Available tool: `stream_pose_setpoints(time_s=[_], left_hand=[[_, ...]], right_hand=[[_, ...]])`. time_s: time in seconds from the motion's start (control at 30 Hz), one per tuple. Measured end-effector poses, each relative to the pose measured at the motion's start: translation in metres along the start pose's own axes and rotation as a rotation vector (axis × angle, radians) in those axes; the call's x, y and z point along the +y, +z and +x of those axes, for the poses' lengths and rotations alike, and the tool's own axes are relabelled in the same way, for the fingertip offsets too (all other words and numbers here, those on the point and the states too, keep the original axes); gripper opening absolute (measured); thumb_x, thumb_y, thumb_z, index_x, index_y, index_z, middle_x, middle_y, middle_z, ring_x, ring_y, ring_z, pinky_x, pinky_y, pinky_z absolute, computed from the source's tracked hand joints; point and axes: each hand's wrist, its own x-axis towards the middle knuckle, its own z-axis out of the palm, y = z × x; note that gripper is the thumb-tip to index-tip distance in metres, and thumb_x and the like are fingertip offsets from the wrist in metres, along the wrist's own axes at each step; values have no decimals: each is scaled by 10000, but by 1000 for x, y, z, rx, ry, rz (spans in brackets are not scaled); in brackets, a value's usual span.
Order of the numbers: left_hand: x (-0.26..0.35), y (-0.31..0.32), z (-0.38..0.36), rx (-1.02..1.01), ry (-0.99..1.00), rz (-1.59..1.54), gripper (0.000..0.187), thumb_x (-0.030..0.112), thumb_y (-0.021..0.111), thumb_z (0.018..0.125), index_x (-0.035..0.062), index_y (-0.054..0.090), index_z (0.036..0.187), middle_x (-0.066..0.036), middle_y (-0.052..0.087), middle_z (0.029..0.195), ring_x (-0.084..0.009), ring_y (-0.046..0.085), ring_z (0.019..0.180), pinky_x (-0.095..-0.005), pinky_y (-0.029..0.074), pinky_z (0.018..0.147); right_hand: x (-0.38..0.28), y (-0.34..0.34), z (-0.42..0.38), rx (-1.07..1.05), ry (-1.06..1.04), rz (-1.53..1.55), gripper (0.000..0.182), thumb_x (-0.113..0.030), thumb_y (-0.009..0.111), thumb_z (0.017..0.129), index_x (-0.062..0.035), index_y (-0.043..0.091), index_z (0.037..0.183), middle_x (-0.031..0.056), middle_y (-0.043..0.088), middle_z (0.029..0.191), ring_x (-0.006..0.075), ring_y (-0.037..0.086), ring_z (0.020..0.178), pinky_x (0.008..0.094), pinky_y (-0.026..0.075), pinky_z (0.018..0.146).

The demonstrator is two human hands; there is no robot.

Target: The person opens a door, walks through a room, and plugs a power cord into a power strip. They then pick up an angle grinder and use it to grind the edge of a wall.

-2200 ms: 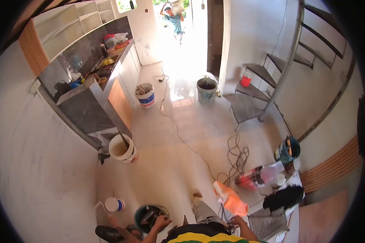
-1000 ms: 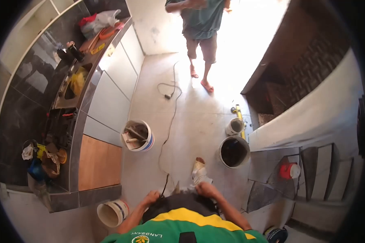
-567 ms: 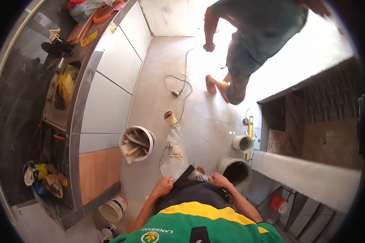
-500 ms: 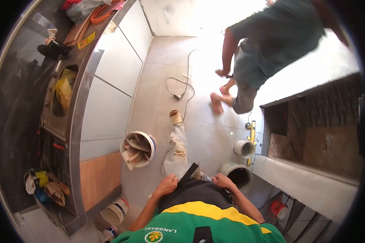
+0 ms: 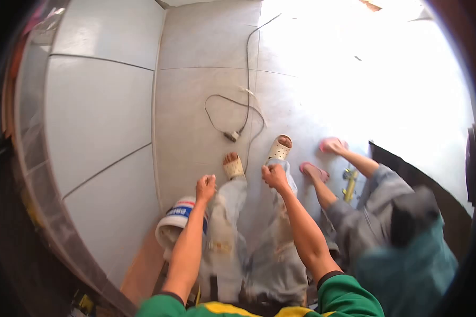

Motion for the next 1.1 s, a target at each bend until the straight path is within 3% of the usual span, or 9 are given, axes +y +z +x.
stream_pose_setpoints(time_s=[0.03, 0.1, 0.2, 0.3, 0.57, 0.7, 0.87, 0.93, 1.1], left_hand=[[3, 14, 29, -18, -101, -71, 370, 341, 564, 924, -14, 625, 836, -105, 656, 709, -171, 608, 555, -336, 503, 577], [-22, 45, 74, -31, -259, -120, 394, 358, 549, 932, -20, 619, 843, -122, 654, 711, -193, 614, 571, -348, 503, 591], [-66, 84, 152, -26, -24, 130, 455, 407, 513, 949, -35, 598, 884, -152, 647, 702, -259, 633, 644, -374, 501, 622], [-70, 105, 201, -85, -39, 37, 433, 438, 470, 969, 24, 588, 915, -44, 577, 746, -141, 564, 660, -276, 493, 520], [-47, 127, 236, -95, -306, -321, 849, 762, 335, 868, 44, 500, 1289, -102, 505, 1223, -179, 502, 1087, -323, 513, 789], [-7, 133, 216, -42, -80, -456, 873, 779, 308, 860, -11, 547, 1145, -102, 590, 977, -172, 593, 823, -265, 488, 621], [68, 127, 189, -14, -178, -459, 712, 756, 213, 893, 107, 430, 696, 33, 440, 589, -83, 421, 488, -250, 364, 441], [79, 126, 190, 7, -177, -466, 708, 756, 206, 893, 117, 427, 682, 31, 431, 573, -85, 414, 473, -254, 347, 424], [114, 120, 182, -66, -182, -495, 691, 749, 196, 900, 140, 425, 664, 33, 417, 554, -83, 403, 447, -255, 305, 391]], right_hand=[[35, 24, 77, 212, -347, -342, 400, -291, 536, 858, 31, 631, 639, 173, 623, 574, 260, 635, 522, 391, 518, 558], [46, 60, 187, 170, -236, -211, 397, -304, 554, 841, 37, 644, 658, 197, 625, 585, 311, 641, 542, 405, 527, 622], [31, 96, 278, 264, -154, -294, 458, -365, 606, 817, 89, 625, 763, 313, 634, 856, 426, 641, 885, 476, 500, 798], [8, 112, 306, 182, -34, -275, 441, -332, 607, 815, 106, 599, 869, 328, 626, 947, 451, 613, 961, 482, 492, 839], [52, 139, 309, 94, -43, -226, 398, -283, 614, 791, 106, 586, 869, 339, 624, 920, 451, 621, 906, 460, 504, 790], [30, 107, 266, 76, -70, 47, 350, -258, 609, 794, 88, 582, 741, 231, 608, 659, 320, 618, 628, 400, 481, 605], [-14, 56, 213, 85, -262, 143, 343, -260, 654, 810, 53, 577, 692, 86, 548, 514, 132, 532, 493, 295, 416, 477], [-29, 37, 198, -123, -178, 360, 331, -261, 681, 844, 7, 568, 684, 40, 558, 534, 88, 511, 481, 258, 392, 446], [-54, 8, 168, -152, -154, 492, 354, -294, 672, 887, -29, 537, 695, 23, 562, 543, 66, 497, 467, 233, 382, 427]])
